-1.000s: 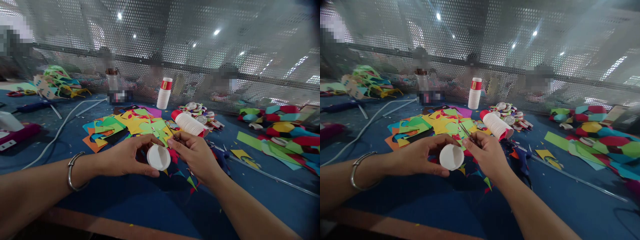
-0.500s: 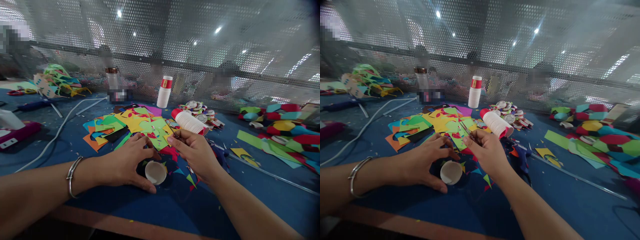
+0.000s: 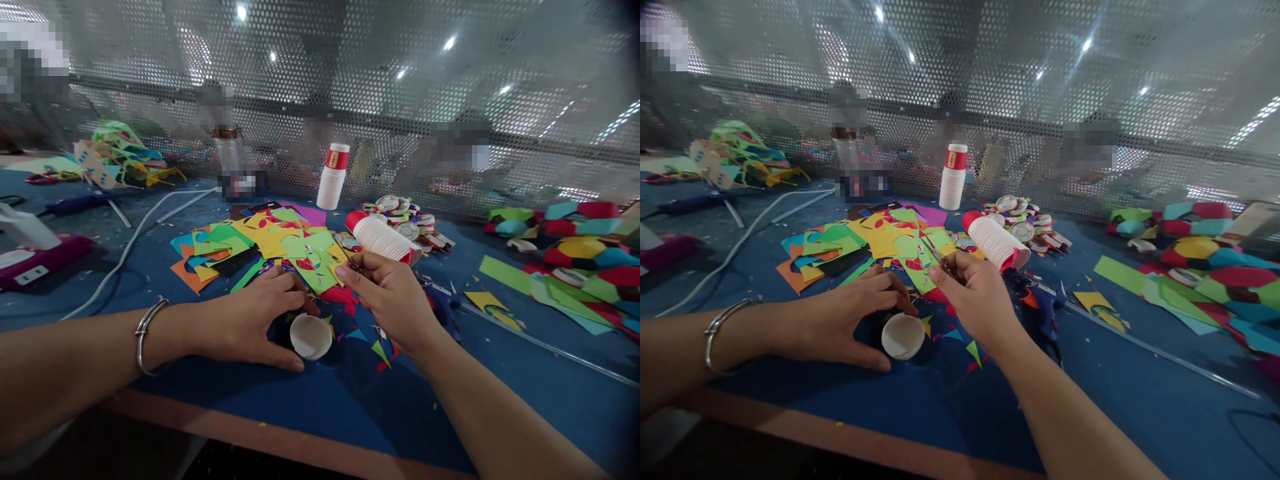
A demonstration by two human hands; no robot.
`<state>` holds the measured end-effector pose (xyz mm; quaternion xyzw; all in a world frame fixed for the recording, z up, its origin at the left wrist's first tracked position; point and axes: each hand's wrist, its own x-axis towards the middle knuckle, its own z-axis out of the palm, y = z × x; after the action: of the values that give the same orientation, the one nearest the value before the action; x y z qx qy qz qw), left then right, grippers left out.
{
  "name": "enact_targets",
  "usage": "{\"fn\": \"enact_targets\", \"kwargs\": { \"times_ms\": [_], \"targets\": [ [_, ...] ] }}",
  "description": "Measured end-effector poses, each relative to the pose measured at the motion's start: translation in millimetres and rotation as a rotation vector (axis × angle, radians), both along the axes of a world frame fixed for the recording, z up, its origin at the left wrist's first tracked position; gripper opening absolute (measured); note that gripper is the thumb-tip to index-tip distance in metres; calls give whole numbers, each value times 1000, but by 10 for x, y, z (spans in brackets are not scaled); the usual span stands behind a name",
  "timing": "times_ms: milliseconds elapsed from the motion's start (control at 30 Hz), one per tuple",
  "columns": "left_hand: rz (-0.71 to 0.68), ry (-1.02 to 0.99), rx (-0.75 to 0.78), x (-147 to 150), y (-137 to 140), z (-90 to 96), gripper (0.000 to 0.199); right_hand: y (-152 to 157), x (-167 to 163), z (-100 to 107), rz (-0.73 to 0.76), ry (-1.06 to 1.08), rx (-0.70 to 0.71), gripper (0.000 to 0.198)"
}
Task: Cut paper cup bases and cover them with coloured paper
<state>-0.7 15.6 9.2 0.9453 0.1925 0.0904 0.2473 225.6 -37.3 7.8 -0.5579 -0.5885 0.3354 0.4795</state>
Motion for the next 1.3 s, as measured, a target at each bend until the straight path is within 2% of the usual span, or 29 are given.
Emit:
{"fn": "enact_targets", "kwargs": {
  "times_ms": [300,533,667,900,1167,1233,1300],
  "targets": [
    [21,11,20,18,8,-29,51,30,40,-26,28,-44,60,23],
    [55,6,-40,21,-1,13,58,59,59,-25,24,-62,64,24],
    [84,-2,-22,34,-11,0,65,53,60,1,9,-86,73,25],
    [89,-20,-8,50,24,-55,53,56,50,-31,41,-56,49,24],
    [169,-9,-23,47,38,-62,78,48,59,-31,31,-78,48,23],
    [178,-21,1,57,32,-72,79,50,59,-30,36,-83,43,24],
    [177,-28,18,71,30,-90,71,54,62,-32,39,-84,37,24]
  ]
}}
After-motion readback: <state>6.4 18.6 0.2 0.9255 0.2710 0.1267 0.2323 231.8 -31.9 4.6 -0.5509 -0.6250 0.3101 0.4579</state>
